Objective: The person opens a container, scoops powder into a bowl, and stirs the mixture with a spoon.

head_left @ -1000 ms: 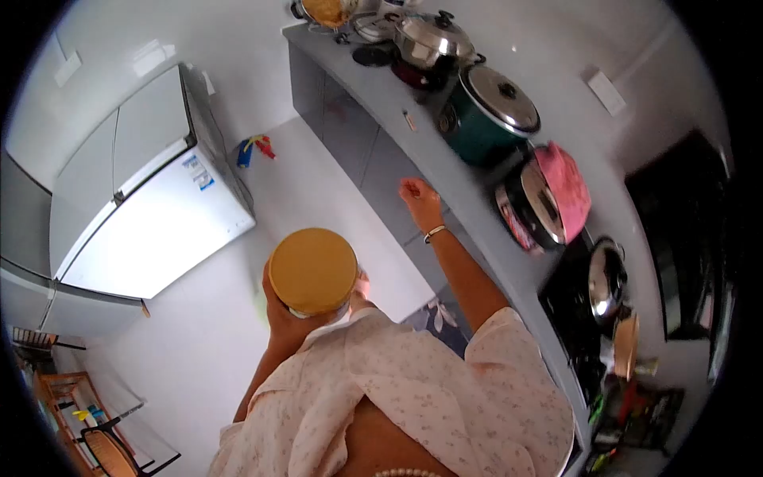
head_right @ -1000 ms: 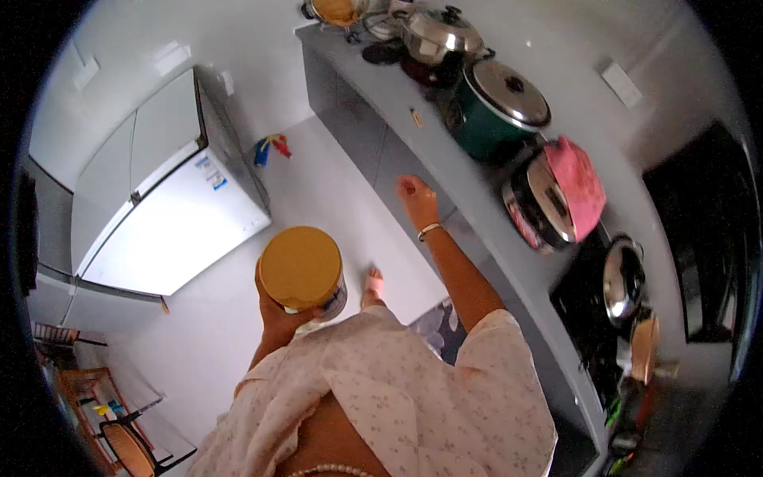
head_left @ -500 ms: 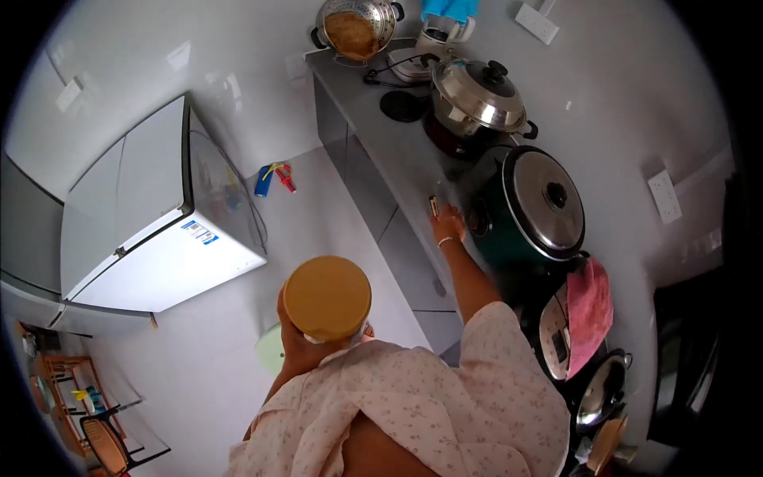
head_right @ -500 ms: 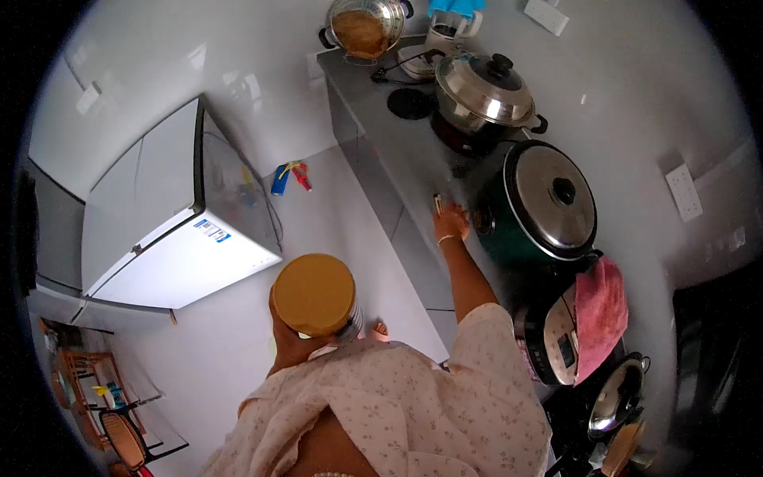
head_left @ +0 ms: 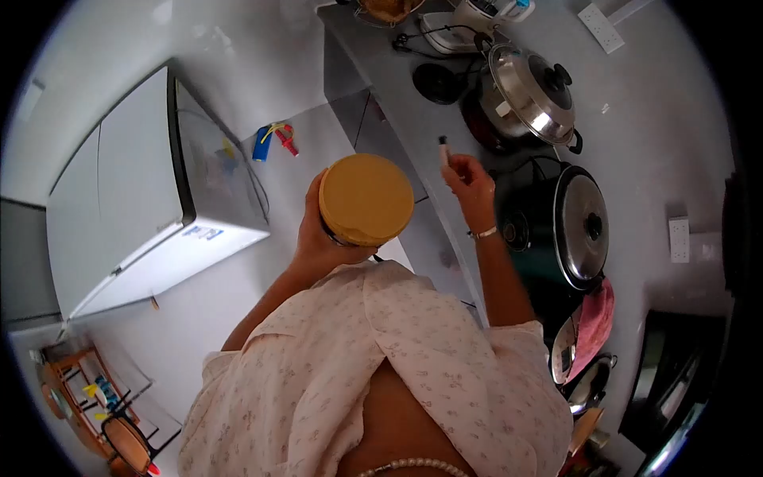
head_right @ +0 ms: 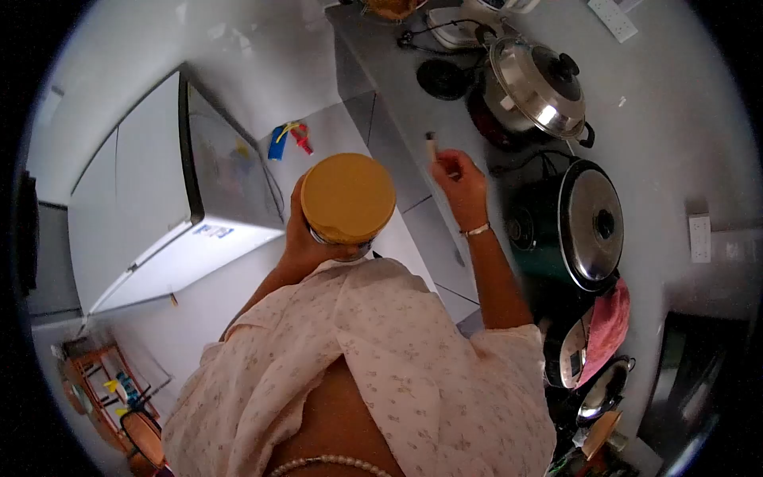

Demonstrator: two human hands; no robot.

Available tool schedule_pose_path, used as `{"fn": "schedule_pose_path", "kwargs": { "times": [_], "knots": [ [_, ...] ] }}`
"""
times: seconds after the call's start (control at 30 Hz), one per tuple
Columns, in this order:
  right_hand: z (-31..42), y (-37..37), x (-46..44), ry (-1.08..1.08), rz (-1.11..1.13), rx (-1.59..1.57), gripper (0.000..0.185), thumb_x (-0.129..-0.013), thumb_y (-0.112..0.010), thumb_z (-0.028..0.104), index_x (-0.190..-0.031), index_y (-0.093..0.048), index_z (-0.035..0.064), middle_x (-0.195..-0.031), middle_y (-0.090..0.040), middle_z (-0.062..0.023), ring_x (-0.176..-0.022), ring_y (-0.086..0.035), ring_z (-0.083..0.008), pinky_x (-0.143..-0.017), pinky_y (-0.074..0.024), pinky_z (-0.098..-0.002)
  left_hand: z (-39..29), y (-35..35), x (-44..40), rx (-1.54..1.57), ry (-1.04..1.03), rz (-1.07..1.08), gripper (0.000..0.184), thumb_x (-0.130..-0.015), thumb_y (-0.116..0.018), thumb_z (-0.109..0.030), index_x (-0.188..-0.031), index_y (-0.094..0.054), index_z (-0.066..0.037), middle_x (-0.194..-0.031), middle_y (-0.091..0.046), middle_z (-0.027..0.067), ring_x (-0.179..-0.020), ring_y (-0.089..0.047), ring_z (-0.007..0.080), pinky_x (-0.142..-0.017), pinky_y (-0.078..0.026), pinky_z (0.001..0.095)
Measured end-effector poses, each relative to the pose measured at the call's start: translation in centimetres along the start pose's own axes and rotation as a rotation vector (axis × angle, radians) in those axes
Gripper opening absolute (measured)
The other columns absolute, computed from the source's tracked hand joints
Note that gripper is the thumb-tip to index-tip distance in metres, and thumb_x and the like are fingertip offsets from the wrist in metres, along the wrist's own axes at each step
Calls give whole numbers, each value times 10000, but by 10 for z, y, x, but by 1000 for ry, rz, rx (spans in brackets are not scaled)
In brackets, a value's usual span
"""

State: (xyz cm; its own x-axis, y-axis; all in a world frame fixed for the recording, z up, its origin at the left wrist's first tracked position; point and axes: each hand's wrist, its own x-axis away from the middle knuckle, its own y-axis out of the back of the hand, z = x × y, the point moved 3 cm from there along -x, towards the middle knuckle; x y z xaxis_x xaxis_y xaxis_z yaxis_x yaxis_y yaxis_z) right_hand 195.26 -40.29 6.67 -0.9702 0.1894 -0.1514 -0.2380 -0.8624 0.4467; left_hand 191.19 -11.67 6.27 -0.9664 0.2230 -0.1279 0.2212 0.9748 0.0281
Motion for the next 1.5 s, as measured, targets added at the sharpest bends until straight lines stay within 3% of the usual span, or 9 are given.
{"fn": "schedule_pose_path", "kwargs": {
  "times": [0.13,0.47,0.57,0.67,0.9,1.0,1.27,1.37,1.5],
  "knots": [
    [129,-35,-13,359,235,192,309,-807,-761,136,-1081,-655,43,-903,-668,-87,-776,-647,-173,-683,-533,-316,7,19,-48,-30,-113,85,1272,-516,-952,-223,-1496,-155,-70,-1421,-416,150,-1327,-421,281,-1101,-345,396],
    [159,-70,-82,628,340,467,326,-851,-672,210,-1169,-648,144,-1105,-609,-108,-1020,-593,-322,-888,-471,-431,-10,32,-142,131,-5,130,1289,-486,-959,-183,-1487,-155,-67,-1412,-407,125,-1323,-411,262,-1111,-351,375],
    [156,-76,-111,693,267,533,642,-810,-686,545,-1244,-567,86,-1401,-428,-214,-1273,-428,-458,-1059,-359,-490,-7,32,-177,195,12,143,1283,-497,-959,-194,-1484,-149,-71,-1405,-403,128,-1321,-407,249,-1107,-356,367],
    [149,-74,-154,610,306,538,925,-643,-802,607,-1302,-460,54,-1452,-351,-251,-1353,-323,-489,-1119,-294,-504,-13,29,-224,160,-32,160,1256,-528,-952,-228,-1484,-155,-61,-1408,-402,136,-1317,-413,252,-1104,-353,364],
    [149,-49,-261,581,314,532,905,-635,-842,533,-1287,-430,58,-1424,-370,-263,-1315,-369,-471,-1099,-335,-468,-16,12,-344,105,-190,216,1188,-554,-925,-245,-1481,-205,-58,-1414,-414,146,-1308,-430,265,-1086,-351,379],
    [153,-39,-304,619,251,443,769,-628,-852,366,-1219,-452,79,-1367,-442,-229,-1232,-468,-398,-1056,-385,-439,-22,2,-390,56,-253,207,1179,-555,-915,-231,-1481,-206,-59,-1414,-421,143,-1304,-434,266,-1095,-339,383],
    [166,3,-421,637,61,488,756,-612,-861,398,-1174,-470,78,-1194,-554,-175,-1074,-568,-363,-930,-469,-411,-64,-21,-525,2,-333,340,1372,-481,-972,-230,-1528,-100,-75,-1506,-324,159,-1374,-354,275,-1142,-287,388],
    [177,22,-468,482,63,405,749,-621,-864,406,-1169,-480,68,-1186,-565,-180,-1077,-578,-348,-921,-474,-399,-75,-21,-562,225,-355,377,1404,-466,-974,-284,-1536,-87,-80,-1532,-284,169,-1402,-321,294,-1155,-260,414],
    [197,51,-549,388,-67,548,788,-651,-850,491,-1236,-497,97,-1211,-579,-131,-1188,-542,-331,-939,-506,-467,-57,5,-592,35,-588,269,1302,-541,-945,-241,-1531,-113,-90,-1517,-277,204,-1392,-334,310,-1146,-287,443]
  ]
}}
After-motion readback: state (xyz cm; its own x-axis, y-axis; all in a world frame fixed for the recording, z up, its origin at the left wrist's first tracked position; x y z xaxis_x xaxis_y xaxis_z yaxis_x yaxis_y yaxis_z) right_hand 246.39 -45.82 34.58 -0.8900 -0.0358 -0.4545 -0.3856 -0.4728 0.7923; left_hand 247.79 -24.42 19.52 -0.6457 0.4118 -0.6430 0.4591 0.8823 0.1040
